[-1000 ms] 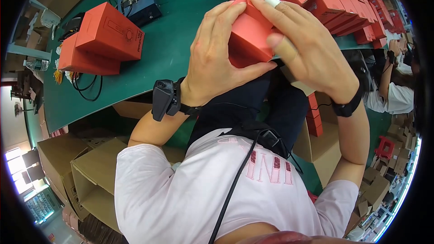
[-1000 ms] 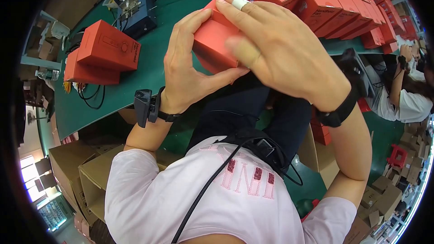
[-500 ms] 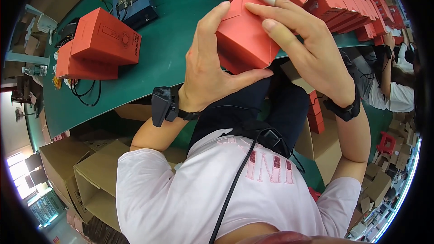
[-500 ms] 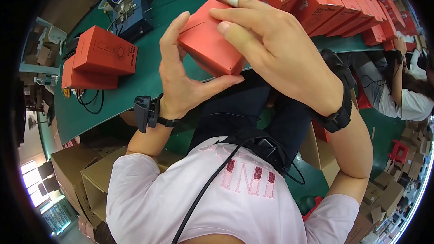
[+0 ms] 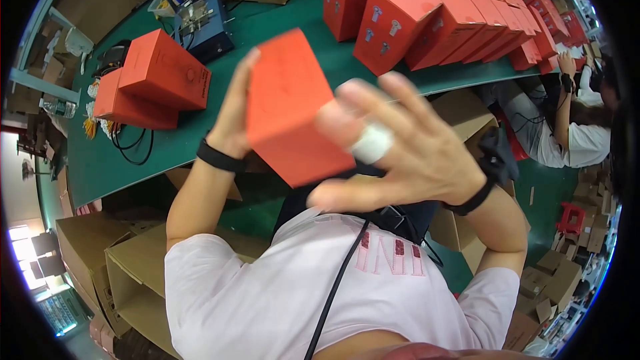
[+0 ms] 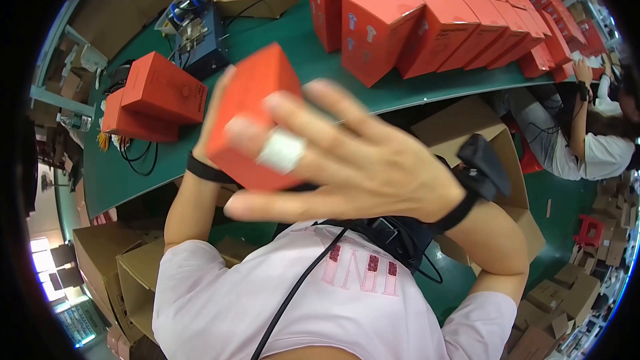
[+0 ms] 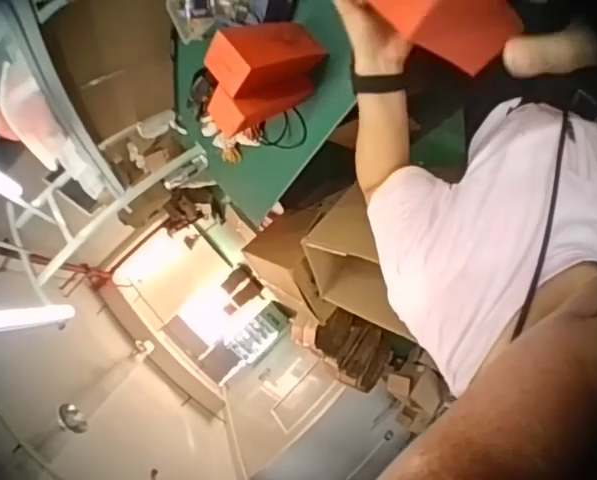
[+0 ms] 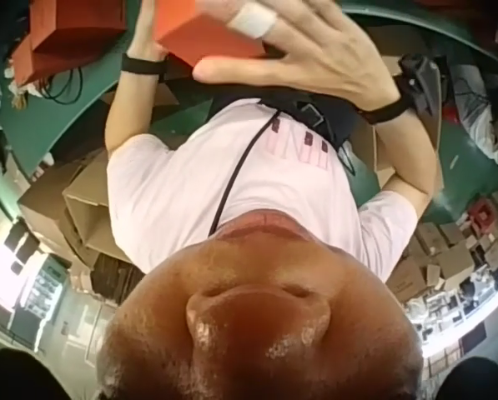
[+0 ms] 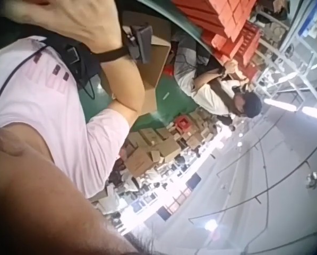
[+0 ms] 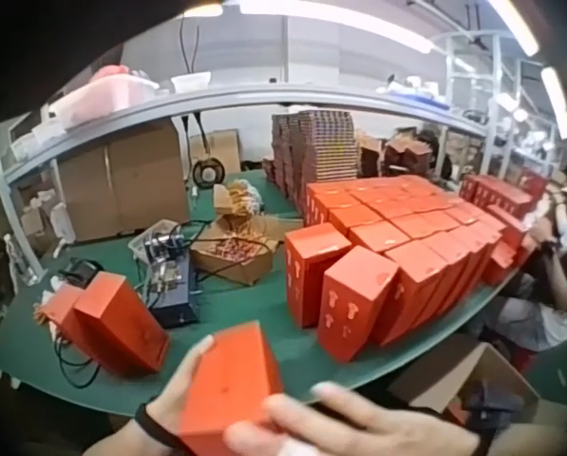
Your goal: The person packages electronic products into red cardboard boxes by hand, placing each product into a box along with protective wrap and an instruction manual, then sealing the box and placing it into a larger cardboard shipping box.
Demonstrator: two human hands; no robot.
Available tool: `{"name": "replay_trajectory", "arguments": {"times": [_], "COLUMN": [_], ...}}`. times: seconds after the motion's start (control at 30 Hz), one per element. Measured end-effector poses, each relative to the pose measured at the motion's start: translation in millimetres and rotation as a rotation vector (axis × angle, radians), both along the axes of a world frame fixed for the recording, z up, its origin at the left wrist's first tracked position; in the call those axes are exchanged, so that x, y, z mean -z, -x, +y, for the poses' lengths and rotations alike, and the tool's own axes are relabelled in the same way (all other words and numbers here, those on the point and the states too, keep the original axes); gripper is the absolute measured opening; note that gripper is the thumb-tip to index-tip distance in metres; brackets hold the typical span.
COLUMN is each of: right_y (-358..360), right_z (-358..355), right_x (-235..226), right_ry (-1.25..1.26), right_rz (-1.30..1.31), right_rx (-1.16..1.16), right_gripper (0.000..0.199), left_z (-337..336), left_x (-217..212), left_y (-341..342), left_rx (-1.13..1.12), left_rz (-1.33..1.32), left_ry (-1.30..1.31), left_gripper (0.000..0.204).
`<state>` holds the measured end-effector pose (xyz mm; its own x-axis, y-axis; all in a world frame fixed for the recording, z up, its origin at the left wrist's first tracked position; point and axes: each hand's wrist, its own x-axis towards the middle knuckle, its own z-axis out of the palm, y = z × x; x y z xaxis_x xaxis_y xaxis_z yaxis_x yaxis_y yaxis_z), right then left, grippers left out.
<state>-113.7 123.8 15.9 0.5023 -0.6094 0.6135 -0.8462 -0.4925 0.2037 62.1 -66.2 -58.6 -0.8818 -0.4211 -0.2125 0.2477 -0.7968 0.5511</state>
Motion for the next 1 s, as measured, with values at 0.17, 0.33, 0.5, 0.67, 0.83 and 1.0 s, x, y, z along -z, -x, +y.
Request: {"name": "replay_trajectory", "arguments": {"times": [0.17,0.33,0.5,0.67,0.83,1.0], "right_y": [-20.2,11.5,18.9,65.1,137.0,141.7], "right_z": [-36.5,-79.4,-90.7,-54.7,-72.5,-97.2], "right_x": [4.8,4.5,31.9,-60.9,-41.9,-15.2], "right_ry": [0.096,0.12,0.108,-0.273,0.017,-0.438], "right_rz": [-0.077,-0.464,-0.16,-0.321,0.29,0.077], "right_rx": [-0.057,0.366,0.631,0.521,0.066,0.434], "right_gripper": [0.056,0.073,0.088,0.087,0.087,0.106], "left_z": [15.9,17.7,21.5,14.1,-10.9,-23.2], "left_x": [19.2,13.0,44.0,44.3,43.8,22.5], "left_y": [-2.3,-0.3,50.5,89.8,74.3,10.2], "left_rx": [0.235,-0.09,-0.39,-0.567,-0.575,-0.311], "left_rz": [0.328,-0.252,-0.57,-0.391,-0.426,-0.266], "left_ry": [-0.245,0.444,1.383,1.312,1.228,0.972], "left_gripper": [0.072,0.103,0.132,0.128,0.079,0.074]}}
